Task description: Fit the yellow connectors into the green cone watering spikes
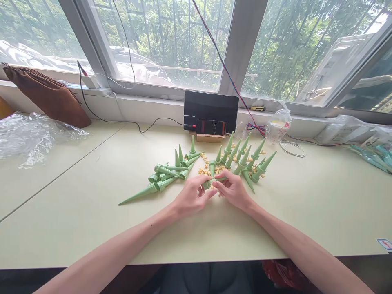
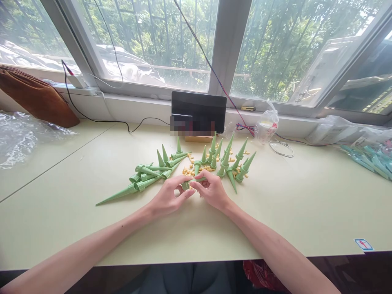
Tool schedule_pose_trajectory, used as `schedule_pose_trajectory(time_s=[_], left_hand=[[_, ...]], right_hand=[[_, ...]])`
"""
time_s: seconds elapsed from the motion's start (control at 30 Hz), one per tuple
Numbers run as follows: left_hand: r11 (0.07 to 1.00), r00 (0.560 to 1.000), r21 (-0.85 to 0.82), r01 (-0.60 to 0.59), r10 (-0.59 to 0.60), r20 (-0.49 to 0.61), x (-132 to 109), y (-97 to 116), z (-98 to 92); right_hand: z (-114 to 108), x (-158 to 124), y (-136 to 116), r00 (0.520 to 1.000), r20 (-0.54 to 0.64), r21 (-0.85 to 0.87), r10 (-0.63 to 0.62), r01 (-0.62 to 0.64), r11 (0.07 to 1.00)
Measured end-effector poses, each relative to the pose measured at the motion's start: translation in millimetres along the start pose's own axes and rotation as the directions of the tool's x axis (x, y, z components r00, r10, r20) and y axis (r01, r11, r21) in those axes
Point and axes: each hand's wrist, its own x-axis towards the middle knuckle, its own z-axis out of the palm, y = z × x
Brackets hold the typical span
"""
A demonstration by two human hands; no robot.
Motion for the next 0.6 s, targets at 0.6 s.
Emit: schedule_pose_trajectory(time_s=[0.6], left_hand=[[0.983,0.999,0.181,-0.031,0.036,-0.025,0.4,-5.4,2.4]], right_hand=[[-0.2,0.0,0.8,0.996,0.086,0.129,-0.038,0.026,0.991]])
